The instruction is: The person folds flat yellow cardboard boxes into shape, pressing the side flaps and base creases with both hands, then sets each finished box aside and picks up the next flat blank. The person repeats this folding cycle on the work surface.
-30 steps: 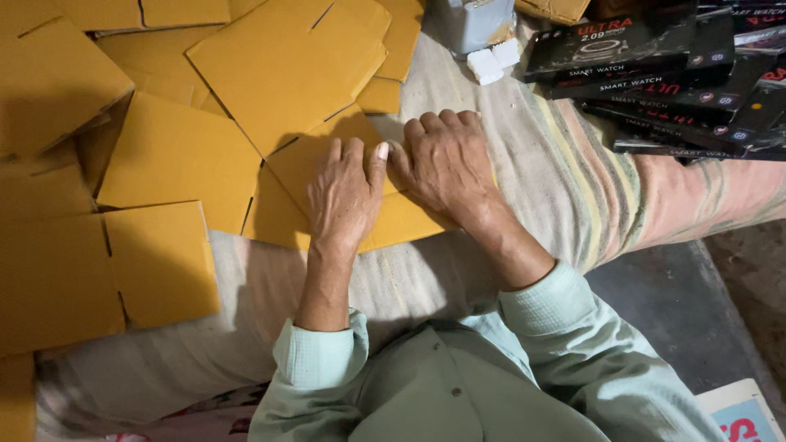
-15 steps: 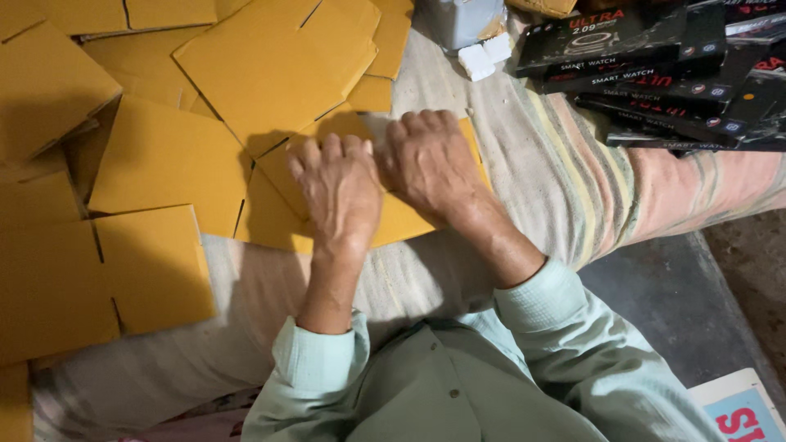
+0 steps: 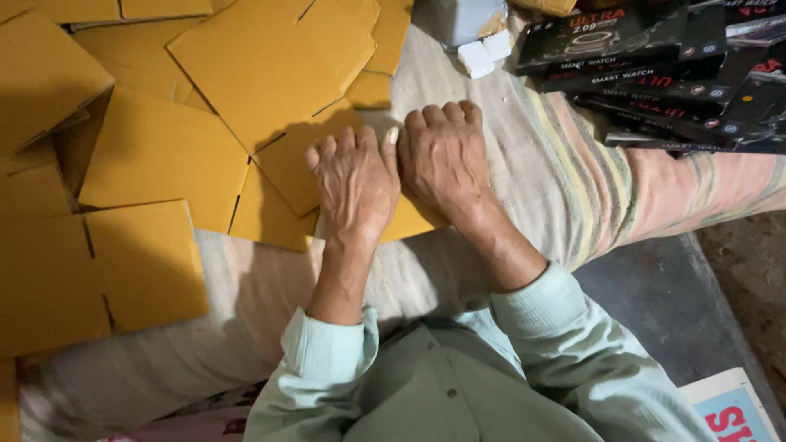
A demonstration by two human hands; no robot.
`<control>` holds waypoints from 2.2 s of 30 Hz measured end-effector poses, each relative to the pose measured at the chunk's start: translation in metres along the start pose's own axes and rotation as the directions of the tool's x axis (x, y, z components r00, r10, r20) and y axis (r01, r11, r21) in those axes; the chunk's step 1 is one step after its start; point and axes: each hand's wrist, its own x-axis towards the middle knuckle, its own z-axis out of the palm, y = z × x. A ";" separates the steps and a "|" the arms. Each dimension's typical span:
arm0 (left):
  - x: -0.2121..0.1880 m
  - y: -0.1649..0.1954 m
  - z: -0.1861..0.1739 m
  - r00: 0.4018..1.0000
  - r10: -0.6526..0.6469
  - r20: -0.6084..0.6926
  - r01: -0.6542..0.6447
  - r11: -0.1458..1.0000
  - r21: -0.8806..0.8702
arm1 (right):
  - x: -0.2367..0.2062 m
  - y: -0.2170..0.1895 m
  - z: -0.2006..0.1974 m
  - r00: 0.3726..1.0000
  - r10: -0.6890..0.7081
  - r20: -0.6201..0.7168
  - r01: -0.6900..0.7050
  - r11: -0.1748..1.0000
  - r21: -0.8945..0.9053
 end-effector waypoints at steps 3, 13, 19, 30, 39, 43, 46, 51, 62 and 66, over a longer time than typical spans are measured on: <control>-0.001 -0.001 0.001 1.000 0.002 -0.005 -0.003 1.000 -0.018 | 0.000 0.000 -0.001 1.000 0.009 -0.007 -0.008 0.999 0.045; -0.004 -0.004 0.003 0.995 -0.083 0.047 0.086 0.995 -0.055 | -0.002 0.002 -0.002 0.997 0.061 0.047 -0.062 0.998 0.005; -0.002 -0.004 0.001 0.998 -0.066 0.020 0.066 0.997 -0.031 | 0.002 0.000 0.001 0.993 0.116 0.025 -0.115 0.993 -0.034; -0.002 -0.009 0.006 0.993 -0.103 0.052 0.108 0.990 -0.096 | 0.000 0.004 0.003 0.982 0.185 0.040 -0.187 0.982 0.028; -0.005 -0.006 0.003 0.995 -0.096 0.020 0.097 0.993 -0.063 | 0.002 0.006 0.001 0.970 0.204 0.128 -0.203 0.979 -0.019; -0.005 -0.007 0.003 0.997 -0.051 -0.057 0.046 0.996 -0.079 | -0.002 0.005 -0.001 0.989 0.129 0.071 -0.134 0.989 0.067; -0.008 -0.007 0.004 0.999 -0.041 -0.027 0.040 0.999 -0.029 | -0.004 0.003 -0.002 0.994 0.068 0.090 -0.072 0.996 0.048; -0.006 -0.011 0.004 0.995 -0.088 0.037 0.092 0.988 -0.126 | 0.000 0.007 -0.002 0.986 0.161 0.046 -0.166 0.981 0.105; -0.007 -0.010 -0.003 0.998 -0.061 0.010 0.061 0.983 -0.175 | 0.000 0.005 -0.007 0.987 0.125 0.102 -0.135 0.986 0.100; -0.011 -0.010 -0.006 1.000 0.002 0.009 -0.001 0.988 -0.152 | -0.001 -0.002 -0.013 0.987 0.053 0.152 -0.059 0.998 0.035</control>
